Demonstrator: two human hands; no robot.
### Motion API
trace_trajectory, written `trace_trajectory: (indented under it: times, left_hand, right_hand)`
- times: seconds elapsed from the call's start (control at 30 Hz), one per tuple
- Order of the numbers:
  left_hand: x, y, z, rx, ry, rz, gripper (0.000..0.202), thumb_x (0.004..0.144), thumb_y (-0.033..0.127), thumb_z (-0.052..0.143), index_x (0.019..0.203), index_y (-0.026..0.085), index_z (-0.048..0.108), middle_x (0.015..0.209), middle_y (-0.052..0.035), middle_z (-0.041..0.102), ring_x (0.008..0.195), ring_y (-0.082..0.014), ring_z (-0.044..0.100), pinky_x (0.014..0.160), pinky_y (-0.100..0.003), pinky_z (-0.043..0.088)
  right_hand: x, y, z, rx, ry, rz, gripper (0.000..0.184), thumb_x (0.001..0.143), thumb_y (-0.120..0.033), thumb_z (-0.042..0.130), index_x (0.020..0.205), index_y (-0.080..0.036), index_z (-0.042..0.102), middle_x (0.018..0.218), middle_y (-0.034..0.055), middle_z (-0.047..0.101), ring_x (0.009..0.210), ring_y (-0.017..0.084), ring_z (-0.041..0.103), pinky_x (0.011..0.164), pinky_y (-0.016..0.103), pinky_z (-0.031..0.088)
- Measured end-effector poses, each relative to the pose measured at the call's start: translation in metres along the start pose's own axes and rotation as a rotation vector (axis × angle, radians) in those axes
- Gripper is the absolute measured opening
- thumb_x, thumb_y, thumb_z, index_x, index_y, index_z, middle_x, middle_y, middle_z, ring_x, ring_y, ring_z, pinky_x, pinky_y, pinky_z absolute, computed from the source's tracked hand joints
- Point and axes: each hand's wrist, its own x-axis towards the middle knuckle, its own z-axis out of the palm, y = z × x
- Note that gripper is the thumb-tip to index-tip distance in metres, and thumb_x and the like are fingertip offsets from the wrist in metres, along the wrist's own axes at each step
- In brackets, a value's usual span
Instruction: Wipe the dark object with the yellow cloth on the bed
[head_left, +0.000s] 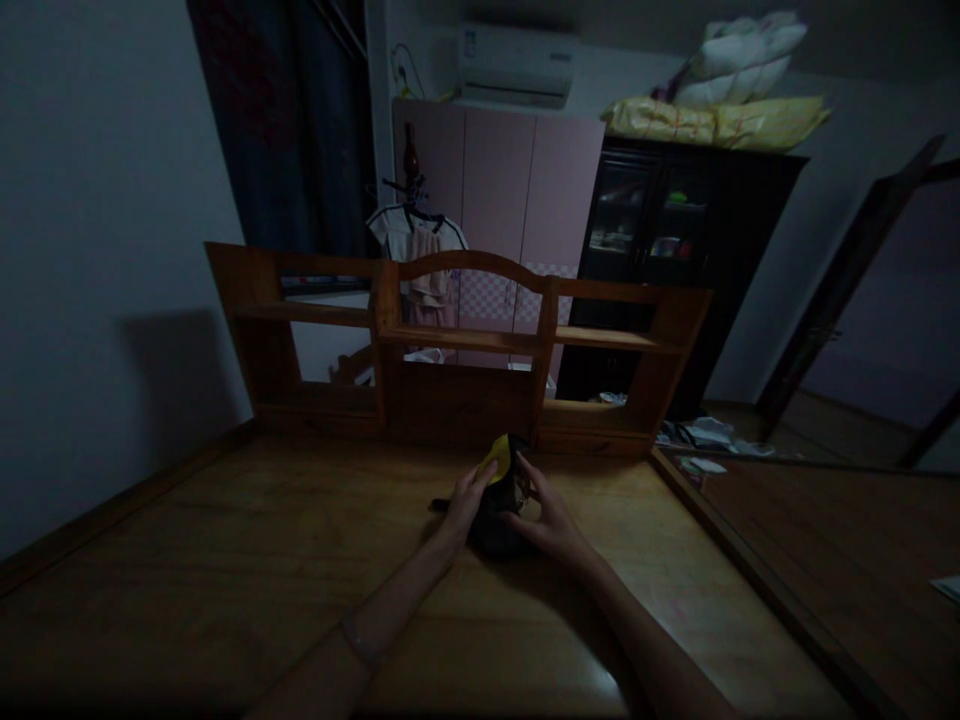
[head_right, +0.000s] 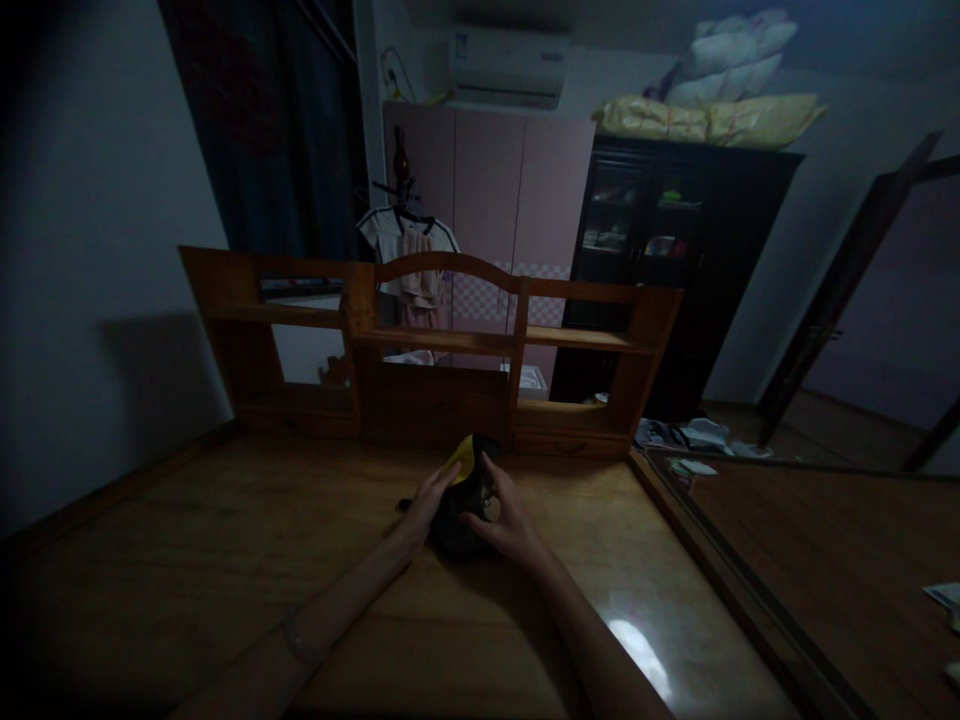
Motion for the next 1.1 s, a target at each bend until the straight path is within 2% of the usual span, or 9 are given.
trace_trajectory:
  times: [0.17, 0.3, 0.43, 0.57, 0.7, 0.87, 1.0, 1.1]
  left_hand:
    - [0.002, -0.001, 0.001, 0.002, -0.005, -0.026, 0.047, 0.073, 0.05, 0.062, 0.108, 0.018, 0.064, 0.114, -0.0093, 0.065, 0.106, -0.0257, 0.059, 0.098, -0.039, 0.039]
    - [-0.001, -0.002, 0.005, -0.082, 0.007, -0.075, 0.048, 0.074, 0.05, 0.062, 0.11, 0.018, 0.061, 0.115, -0.01, 0.065, 0.105, -0.025, 0.06, 0.095, -0.037, 0.042]
    - [-0.008, 0.005, 0.011, -0.179, -0.071, -0.135, 0.046, 0.076, 0.047, 0.062, 0.111, 0.017, 0.06, 0.11, -0.0101, 0.066, 0.098, -0.0229, 0.063, 0.091, -0.036, 0.045]
    - [-0.015, 0.016, 0.014, -0.249, -0.194, -0.153, 0.042, 0.078, 0.038, 0.062, 0.114, 0.017, 0.059, 0.113, -0.0098, 0.065, 0.1, -0.0223, 0.062, 0.091, -0.034, 0.046]
    - [-0.02, 0.021, 0.015, -0.237, -0.263, -0.113, 0.047, 0.075, 0.03, 0.065, 0.121, 0.019, 0.055, 0.119, -0.0095, 0.062, 0.104, -0.0242, 0.06, 0.092, -0.036, 0.045]
    - [-0.018, 0.016, 0.013, -0.167, -0.183, -0.08, 0.048, 0.073, 0.03, 0.068, 0.119, 0.019, 0.057, 0.119, -0.0101, 0.062, 0.105, -0.0243, 0.06, 0.096, -0.037, 0.041]
    - [-0.013, 0.011, 0.009, -0.168, -0.11, -0.042, 0.045, 0.073, 0.034, 0.068, 0.114, 0.019, 0.06, 0.12, -0.0088, 0.062, 0.108, -0.0236, 0.058, 0.1, -0.036, 0.038]
    - [-0.01, 0.009, 0.006, -0.183, -0.085, -0.046, 0.043, 0.074, 0.036, 0.066, 0.114, 0.02, 0.06, 0.123, -0.008, 0.06, 0.111, -0.0232, 0.056, 0.102, -0.037, 0.037]
  right_hand:
    - [0.001, 0.001, 0.003, 0.011, 0.093, 0.041, 0.077, 0.068, -0.029, 0.076, 0.135, -0.029, 0.036, 0.132, 0.006, 0.044, 0.12, 0.024, 0.044, 0.096, 0.038, 0.044]
    - [0.004, -0.007, 0.003, 0.023, 0.168, 0.056, 0.073, 0.069, -0.03, 0.075, 0.132, -0.028, 0.038, 0.128, 0.0065, 0.046, 0.117, 0.025, 0.046, 0.094, 0.039, 0.046]
    - [0.004, -0.012, 0.002, 0.046, 0.237, 0.064, 0.07, 0.068, -0.031, 0.076, 0.127, -0.026, 0.04, 0.123, 0.007, 0.047, 0.114, 0.024, 0.047, 0.092, 0.04, 0.048]
    - [0.004, -0.007, 0.002, 0.051, 0.272, 0.08, 0.072, 0.065, -0.032, 0.078, 0.124, -0.024, 0.038, 0.122, 0.0078, 0.047, 0.113, 0.024, 0.048, 0.094, 0.04, 0.046]
    - [0.005, -0.002, 0.005, 0.085, 0.263, 0.068, 0.078, 0.064, -0.032, 0.079, 0.126, -0.025, 0.032, 0.123, 0.009, 0.047, 0.112, 0.024, 0.05, 0.096, 0.041, 0.043]
    - [0.006, -0.006, 0.006, 0.056, 0.19, 0.037, 0.094, 0.066, -0.031, 0.077, 0.139, -0.024, 0.018, 0.135, 0.0104, 0.037, 0.122, 0.024, 0.041, 0.102, 0.04, 0.037]
    - [0.002, -0.008, 0.003, -0.025, 0.075, 0.019, 0.083, 0.077, -0.029, 0.066, 0.143, -0.025, 0.016, 0.142, 0.0087, 0.03, 0.129, 0.025, 0.032, 0.106, 0.044, 0.03]
    - [0.0, -0.006, 0.0, -0.074, 0.042, -0.005, 0.074, 0.081, -0.027, 0.061, 0.143, -0.026, 0.02, 0.142, 0.0077, 0.031, 0.129, 0.025, 0.031, 0.105, 0.045, 0.031]
